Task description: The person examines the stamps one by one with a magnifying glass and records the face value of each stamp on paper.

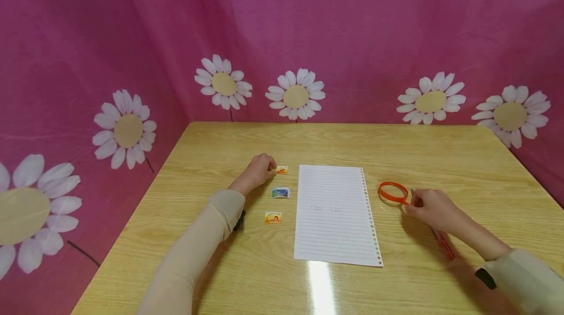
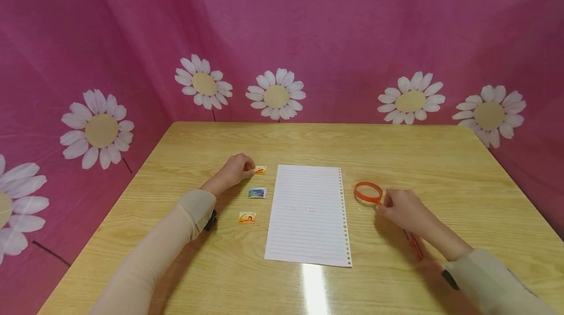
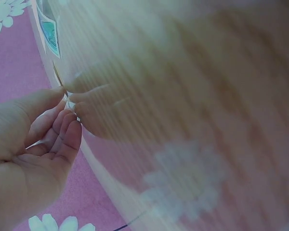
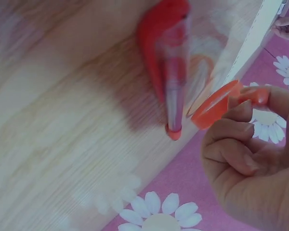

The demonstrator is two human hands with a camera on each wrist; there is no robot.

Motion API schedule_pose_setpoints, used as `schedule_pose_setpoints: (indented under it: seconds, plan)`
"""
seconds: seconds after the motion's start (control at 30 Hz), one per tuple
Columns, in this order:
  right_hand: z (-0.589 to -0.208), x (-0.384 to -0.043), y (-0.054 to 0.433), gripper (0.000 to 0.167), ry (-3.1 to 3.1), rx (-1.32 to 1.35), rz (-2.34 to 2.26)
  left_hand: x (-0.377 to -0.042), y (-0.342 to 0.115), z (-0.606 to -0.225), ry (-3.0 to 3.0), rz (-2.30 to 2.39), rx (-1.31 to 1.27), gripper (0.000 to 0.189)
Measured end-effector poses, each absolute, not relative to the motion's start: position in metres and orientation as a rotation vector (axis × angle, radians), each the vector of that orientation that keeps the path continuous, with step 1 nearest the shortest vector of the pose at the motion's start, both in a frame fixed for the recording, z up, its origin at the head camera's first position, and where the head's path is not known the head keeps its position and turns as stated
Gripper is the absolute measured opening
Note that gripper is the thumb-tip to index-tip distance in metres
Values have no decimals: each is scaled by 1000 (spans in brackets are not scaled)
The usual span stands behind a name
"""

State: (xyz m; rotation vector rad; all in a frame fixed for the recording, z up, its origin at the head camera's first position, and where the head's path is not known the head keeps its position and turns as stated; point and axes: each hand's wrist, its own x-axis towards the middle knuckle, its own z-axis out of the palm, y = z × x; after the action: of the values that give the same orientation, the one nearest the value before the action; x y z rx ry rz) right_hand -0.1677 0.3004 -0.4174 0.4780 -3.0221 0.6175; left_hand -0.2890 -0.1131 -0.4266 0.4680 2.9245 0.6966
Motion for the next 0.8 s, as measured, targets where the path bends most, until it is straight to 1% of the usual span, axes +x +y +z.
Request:
schedule_pose_setpoints:
  seconds: [0.1, 0.33, 0.57, 0.8]
  plan:
    - [-420, -167, 295, 26, -3034, 500, 599, -288, -113, -426, 2920, 693, 468, 16]
    - [-427, -163, 285, 26, -3095, 501, 624, -289, -113, -426, 2934, 692, 495, 15]
    - [-432, -158, 283, 34, -3071, 509, 623, -289, -112, -427, 2935, 691, 491, 14]
    - [-434, -155, 284, 32, -3093, 522, 644, -289, -112, -425, 2931, 688, 518, 9]
